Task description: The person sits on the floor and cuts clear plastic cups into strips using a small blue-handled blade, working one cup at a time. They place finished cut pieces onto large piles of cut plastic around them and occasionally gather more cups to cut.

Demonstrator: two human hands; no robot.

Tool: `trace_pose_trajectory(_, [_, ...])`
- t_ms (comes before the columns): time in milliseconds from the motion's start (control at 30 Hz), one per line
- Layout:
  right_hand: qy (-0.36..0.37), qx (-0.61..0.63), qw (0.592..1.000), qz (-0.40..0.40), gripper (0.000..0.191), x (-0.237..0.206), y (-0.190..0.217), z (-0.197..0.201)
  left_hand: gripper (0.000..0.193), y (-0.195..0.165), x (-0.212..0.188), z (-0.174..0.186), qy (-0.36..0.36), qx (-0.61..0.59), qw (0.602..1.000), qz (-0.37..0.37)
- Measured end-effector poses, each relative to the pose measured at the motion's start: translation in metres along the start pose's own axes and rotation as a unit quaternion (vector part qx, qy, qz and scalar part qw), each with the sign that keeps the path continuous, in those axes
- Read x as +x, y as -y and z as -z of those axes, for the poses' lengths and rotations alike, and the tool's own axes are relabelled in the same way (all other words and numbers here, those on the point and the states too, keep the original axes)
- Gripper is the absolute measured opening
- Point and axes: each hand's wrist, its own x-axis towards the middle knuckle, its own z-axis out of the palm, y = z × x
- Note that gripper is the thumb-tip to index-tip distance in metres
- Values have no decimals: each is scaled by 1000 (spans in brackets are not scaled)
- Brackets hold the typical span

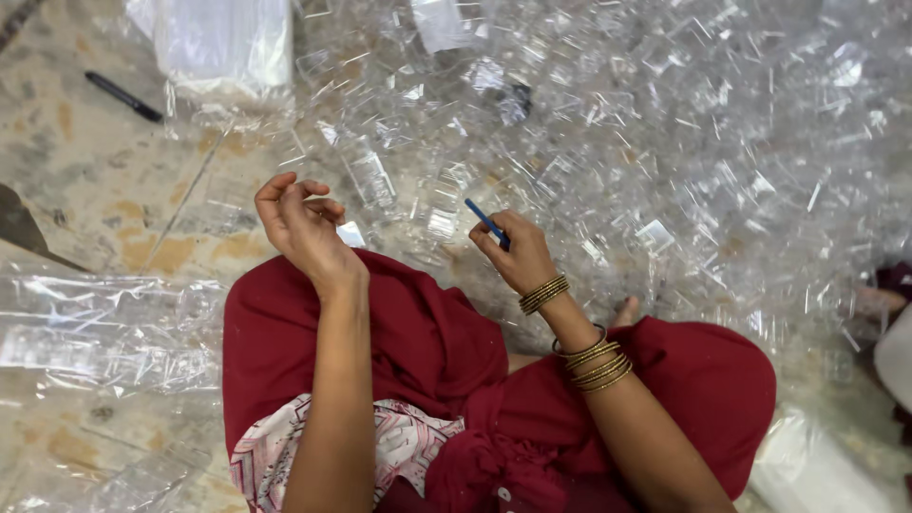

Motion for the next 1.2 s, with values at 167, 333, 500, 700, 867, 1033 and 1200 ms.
trace_pose_trajectory(167, [-27,-98,987,127,22,61,30,-30,11,2,30,16,-52,-79,994,49])
trace_pose_trajectory(333, [20,-190,970,149,38,130,76,-76,11,9,43,17,-34,-94,993,60])
trace_pose_trajectory(500, [26,-292,947,132,16,169,95,-101,10,7,51,19,-27,-68,993,88])
trace_pose_trajectory(700, [-76,-62,986,136,14,159,54,-56,35,2,49,16,105,20,993,43])
trace_pose_trajectory(867, [-26,142,972,-187,19,93,26,-1,87,-1,5,-17,389,163,906,-30])
trace_pose_trajectory(1033, [25,355,901,-248,27,11,17,21,76,10,-38,-39,430,42,893,122])
trace_pose_trajectory(1200, [60,420,868,-258,36,-28,1,26,76,40,-66,-41,412,72,900,127])
